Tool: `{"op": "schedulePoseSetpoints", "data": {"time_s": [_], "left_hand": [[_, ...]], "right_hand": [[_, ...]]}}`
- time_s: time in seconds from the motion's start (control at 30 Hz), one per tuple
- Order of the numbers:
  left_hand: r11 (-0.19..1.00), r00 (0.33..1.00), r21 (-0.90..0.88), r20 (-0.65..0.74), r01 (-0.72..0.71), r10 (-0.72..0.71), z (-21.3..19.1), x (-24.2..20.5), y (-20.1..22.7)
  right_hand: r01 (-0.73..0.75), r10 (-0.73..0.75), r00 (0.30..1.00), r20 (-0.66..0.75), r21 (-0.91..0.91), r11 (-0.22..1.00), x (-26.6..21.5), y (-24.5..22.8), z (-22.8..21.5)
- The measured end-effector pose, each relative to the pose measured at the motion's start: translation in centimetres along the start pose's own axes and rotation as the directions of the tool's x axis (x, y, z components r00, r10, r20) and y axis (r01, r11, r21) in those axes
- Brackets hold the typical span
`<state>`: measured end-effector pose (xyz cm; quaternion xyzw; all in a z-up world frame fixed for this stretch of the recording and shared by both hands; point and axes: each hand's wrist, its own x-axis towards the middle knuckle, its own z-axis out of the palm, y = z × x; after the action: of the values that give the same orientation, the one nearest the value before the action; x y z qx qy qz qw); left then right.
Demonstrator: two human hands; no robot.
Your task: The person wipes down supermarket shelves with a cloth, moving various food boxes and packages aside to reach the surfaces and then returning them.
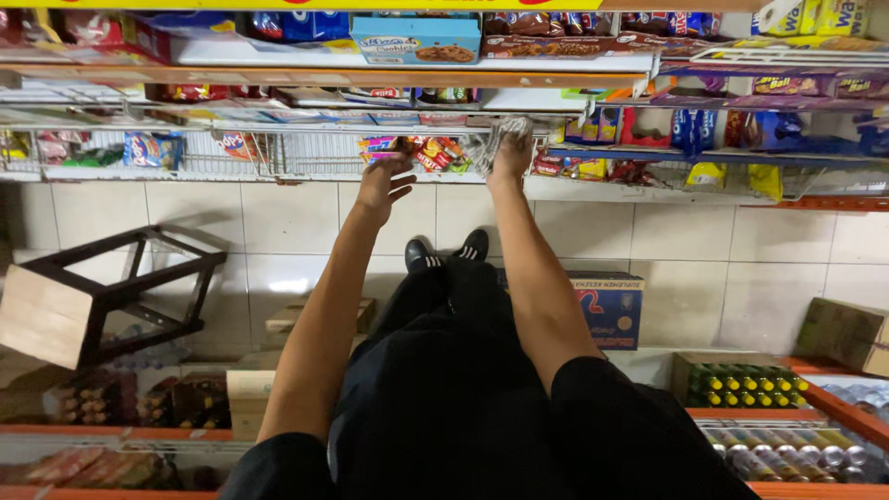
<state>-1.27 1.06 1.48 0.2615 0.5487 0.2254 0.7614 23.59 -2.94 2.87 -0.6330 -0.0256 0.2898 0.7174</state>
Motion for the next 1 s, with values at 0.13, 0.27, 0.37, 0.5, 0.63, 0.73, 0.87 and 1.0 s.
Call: {"op": "schedulePoseSetpoints", "data": {"time_s": [0.13, 0.27, 0.37, 0.5, 0.63, 0.73, 0.87, 1.0], "left_hand": [[0.989, 0.994, 0.1, 0.01, -0.108, 0.107, 1.2, -1.6, 2.8], [0.771, 0.88, 0.457, 0.062, -0.444, 0.471, 5.1, -6.5, 7.9], [0.258, 0.546, 0.605, 0.358, -0.753, 0.757, 6.6, -11.6, 12.0], [-0.184, 0.379, 0.71, 0.554, -0.68, 0.741, 7.8, -14.7, 14.7], [-0.309, 0.371, 0.723, 0.615, -0.618, 0.696, 7.1, -13.6, 14.6], [-0.298, 0.419, 0.717, 0.638, -0.631, 0.646, 5.8, -12.6, 14.3], [-0.339, 0.389, 0.711, 0.649, -0.616, 0.654, 3.6, -12.3, 14.7], [-0.313, 0.404, 0.767, 0.583, -0.56, 0.705, 0.3, -12.1, 16.2]], "right_hand": [[-0.452, 0.447, 0.882, 0.147, 0.001, 0.892, 1.0, 3.0, 0.3], [-0.422, 0.493, 0.759, 0.424, -0.256, 0.87, 0.3, 6.5, -2.9], [-0.227, 0.218, 0.974, 0.066, 0.192, 0.955, 1.0, 5.9, -6.1], [0.263, -0.2, 0.932, -0.303, 0.185, 0.947, 2.2, -3.2, -5.1], [0.426, -0.408, 0.873, -0.269, 0.008, 0.905, 0.5, -8.2, 0.3], [0.552, -0.529, 0.809, -0.258, 0.023, 0.833, -1.7, -5.7, 4.3], [0.53, -0.583, 0.81, -0.065, -0.344, 0.775, -3.5, -3.3, 4.1], [0.626, -0.671, 0.721, -0.172, -0.251, 0.738, 3.1, -6.5, -0.5]]}}
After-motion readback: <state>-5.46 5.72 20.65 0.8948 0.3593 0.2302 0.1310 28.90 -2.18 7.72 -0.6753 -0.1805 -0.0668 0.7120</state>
